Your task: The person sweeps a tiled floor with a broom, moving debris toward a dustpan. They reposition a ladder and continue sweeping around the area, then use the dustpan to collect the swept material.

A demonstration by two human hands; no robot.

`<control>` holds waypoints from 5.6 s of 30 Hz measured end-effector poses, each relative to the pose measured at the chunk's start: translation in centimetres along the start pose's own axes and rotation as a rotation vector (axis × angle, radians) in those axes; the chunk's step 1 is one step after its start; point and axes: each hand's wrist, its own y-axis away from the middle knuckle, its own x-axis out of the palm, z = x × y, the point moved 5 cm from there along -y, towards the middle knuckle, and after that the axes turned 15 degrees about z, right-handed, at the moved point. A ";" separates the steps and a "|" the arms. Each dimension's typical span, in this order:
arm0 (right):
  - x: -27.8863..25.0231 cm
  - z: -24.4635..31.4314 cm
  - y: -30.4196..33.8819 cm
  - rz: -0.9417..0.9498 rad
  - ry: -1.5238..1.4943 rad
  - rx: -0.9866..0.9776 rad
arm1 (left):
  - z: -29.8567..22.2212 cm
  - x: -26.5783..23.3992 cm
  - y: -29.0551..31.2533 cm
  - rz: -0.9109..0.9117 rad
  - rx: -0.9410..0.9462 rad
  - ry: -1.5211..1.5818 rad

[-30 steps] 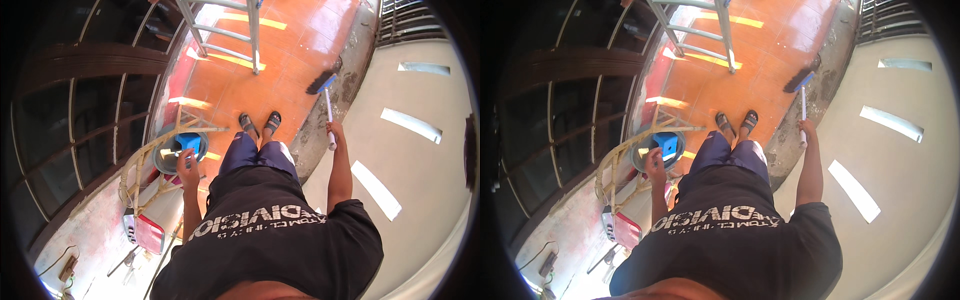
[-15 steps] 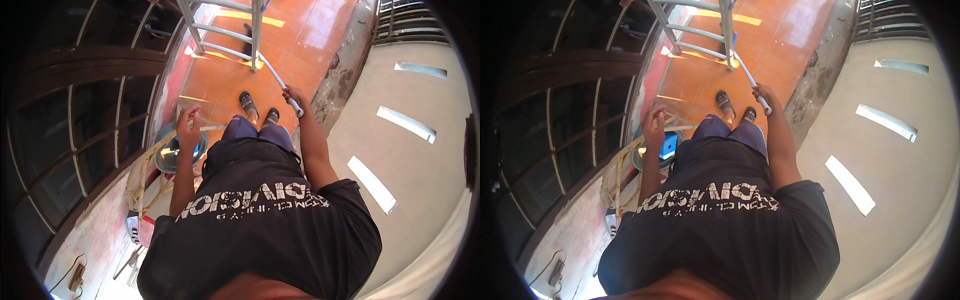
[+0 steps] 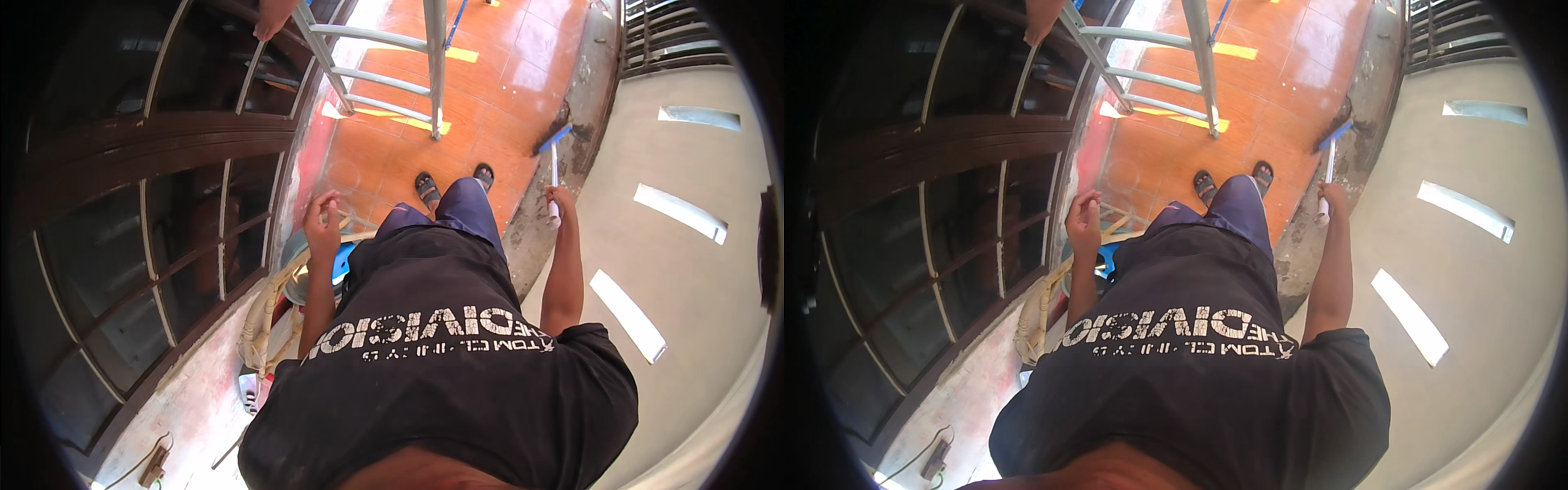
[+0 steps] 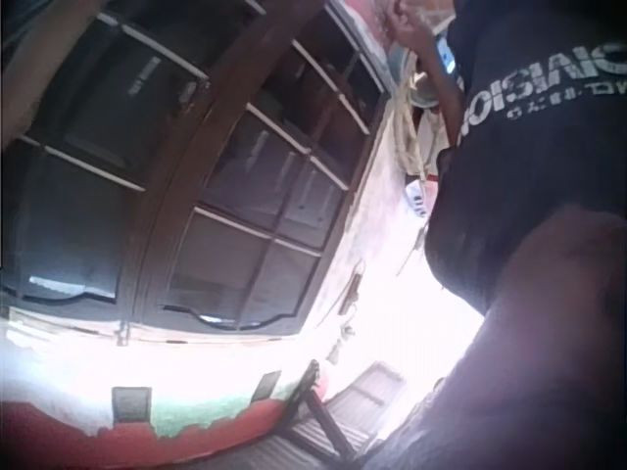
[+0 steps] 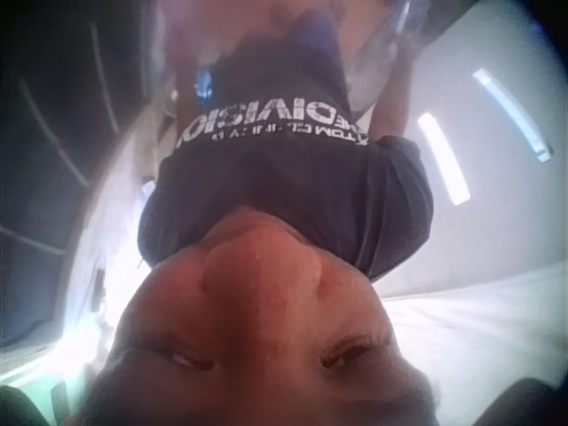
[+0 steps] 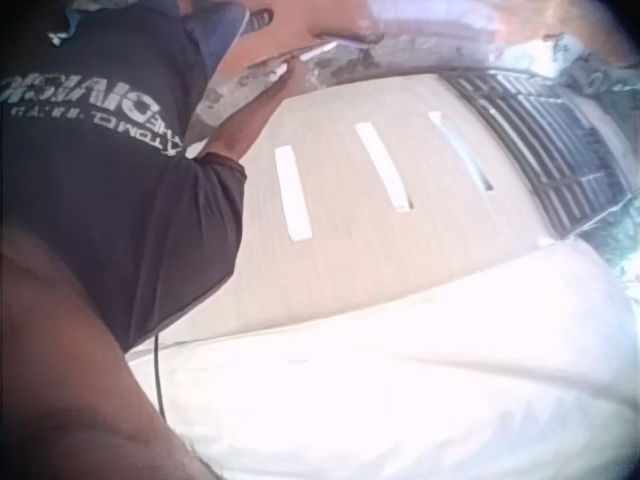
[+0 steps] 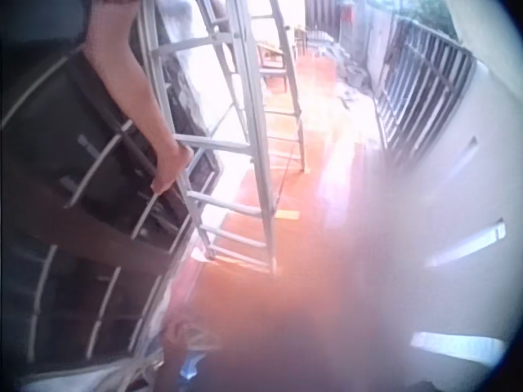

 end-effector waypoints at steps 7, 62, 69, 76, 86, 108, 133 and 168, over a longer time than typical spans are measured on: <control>8.8 13.7 -1.3 0.271 -0.323 -0.084 | -3.1 4.5 -3.3 0.155 -0.044 -0.122; 6.9 27.0 -27.3 0.513 0.123 -0.080 | -12.3 20.6 -7.1 0.097 -0.334 -0.205; -16.0 8.9 -12.4 0.139 -0.531 -0.006 | -13.1 22.4 -9.8 0.149 -0.249 -0.131; -22.8 4.8 -4.7 -0.071 -0.192 -0.083 | -13.9 23.1 -12.7 0.204 -0.097 -0.078; -2.8 6.8 3.2 0.337 -0.192 -0.091 | -15.1 25.2 -15.9 0.373 0.121 -0.043; 7.5 -10.3 17.7 -0.358 -0.585 0.077 | -11.9 19.0 -26.6 0.768 0.482 -0.012; 23.8 -11.1 9.0 -0.201 -1.944 -0.856 | -17.2 23.6 -23.3 1.134 0.687 0.003; -10.5 -12.5 9.3 -0.095 -1.567 -0.323 | -26.9 45.5 -20.6 0.970 0.518 -0.073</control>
